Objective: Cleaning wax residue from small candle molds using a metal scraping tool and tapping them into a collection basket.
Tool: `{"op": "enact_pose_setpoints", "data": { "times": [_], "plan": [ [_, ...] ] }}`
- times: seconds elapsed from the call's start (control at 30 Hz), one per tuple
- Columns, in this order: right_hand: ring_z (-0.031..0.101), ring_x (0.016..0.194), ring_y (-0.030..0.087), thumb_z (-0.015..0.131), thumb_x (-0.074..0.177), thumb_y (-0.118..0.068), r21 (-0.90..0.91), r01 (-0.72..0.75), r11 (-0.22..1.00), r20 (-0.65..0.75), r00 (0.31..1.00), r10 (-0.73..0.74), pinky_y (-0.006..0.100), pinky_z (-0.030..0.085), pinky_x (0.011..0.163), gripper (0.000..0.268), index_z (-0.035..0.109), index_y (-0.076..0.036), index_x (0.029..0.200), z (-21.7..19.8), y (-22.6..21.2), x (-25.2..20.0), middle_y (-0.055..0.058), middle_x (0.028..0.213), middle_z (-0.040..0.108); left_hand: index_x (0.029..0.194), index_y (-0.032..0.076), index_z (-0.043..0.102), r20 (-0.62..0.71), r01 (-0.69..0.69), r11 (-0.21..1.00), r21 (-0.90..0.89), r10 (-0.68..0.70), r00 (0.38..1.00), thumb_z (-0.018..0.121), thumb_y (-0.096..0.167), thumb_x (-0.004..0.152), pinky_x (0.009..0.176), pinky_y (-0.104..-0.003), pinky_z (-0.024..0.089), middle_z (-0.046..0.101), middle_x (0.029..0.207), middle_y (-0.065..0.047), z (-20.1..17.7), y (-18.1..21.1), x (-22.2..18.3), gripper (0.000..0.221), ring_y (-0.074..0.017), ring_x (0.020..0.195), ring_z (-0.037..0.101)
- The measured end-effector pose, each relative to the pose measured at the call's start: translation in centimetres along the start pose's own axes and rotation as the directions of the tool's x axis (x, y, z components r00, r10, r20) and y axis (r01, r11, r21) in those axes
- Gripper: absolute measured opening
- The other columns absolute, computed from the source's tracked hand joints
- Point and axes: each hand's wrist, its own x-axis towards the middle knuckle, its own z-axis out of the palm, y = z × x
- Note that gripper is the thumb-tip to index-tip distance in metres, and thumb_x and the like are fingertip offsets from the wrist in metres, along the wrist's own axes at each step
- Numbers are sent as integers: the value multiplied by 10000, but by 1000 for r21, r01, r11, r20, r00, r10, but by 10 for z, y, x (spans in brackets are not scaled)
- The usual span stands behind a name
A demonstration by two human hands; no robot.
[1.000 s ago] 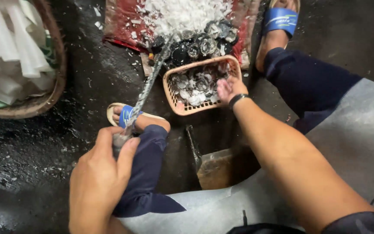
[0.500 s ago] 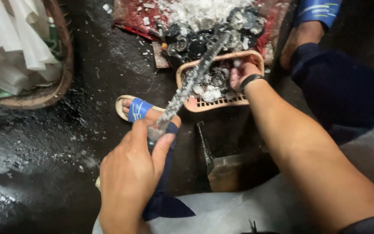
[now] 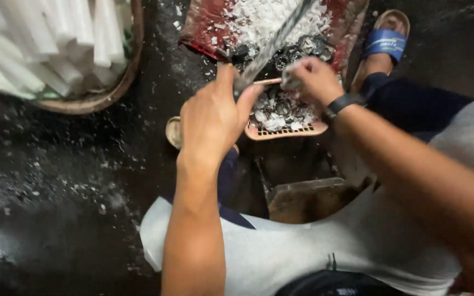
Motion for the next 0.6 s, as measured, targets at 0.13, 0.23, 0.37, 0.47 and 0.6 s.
{"op": "enact_pose_setpoints", "data": {
  "times": [0.13, 0.23, 0.37, 0.47, 0.6],
  "plan": [
    [591, 708, 177, 506, 829, -141, 190, 101, 977, 254, 956, -149, 205, 483, 480, 140, 423, -102, 934, -21, -45, -41, 84, 937, 522, 949, 94, 413, -260, -133, 981, -138, 93, 961, 424, 439, 835, 494, -497, 373, 622, 752, -158, 10, -5, -2, 363, -425, 672, 559],
    [438, 552, 105, 539, 727, -124, 393, 143, 908, 261, 930, -259, 211, 349, 449, 143, 411, -148, 787, -28, -62, -60, -2, 701, 435, 949, 111, 398, -262, -159, 937, -312, 76, 962, 378, 459, 814, 482, -472, 409, 622, 759, -150, 13, 3, -4, 374, -397, 662, 586],
    [473, 606, 110, 514, 669, -92, 672, 60, 738, 283, 900, -330, 234, 372, 523, 311, 455, -156, 968, -25, -81, -52, -24, 673, 443, 990, 107, 415, -288, -228, 866, -446, 103, 952, 378, 450, 805, 514, -446, 424, 646, 792, -150, 38, 15, 1, 392, -381, 692, 610],
    [558, 797, 230, 474, 607, -39, 759, -28, 650, 317, 888, -332, 286, 390, 584, 236, 555, -85, 825, -29, -89, -43, 65, 854, 585, 994, 73, 437, -436, -374, 872, -316, 217, 873, 416, 391, 834, 687, -455, 409, 604, 756, -133, 58, 21, 7, 356, -393, 743, 559],
    [518, 719, 167, 603, 626, -451, 774, -21, 632, 366, 830, -421, 263, 396, 547, 482, 549, -91, 940, -32, -102, -35, 52, 831, 556, 1015, 83, 428, -340, -307, 844, -439, 160, 927, 390, 433, 821, 560, -443, 411, 628, 754, -163, 58, 35, 15, 402, -389, 725, 593]
  ]
}}
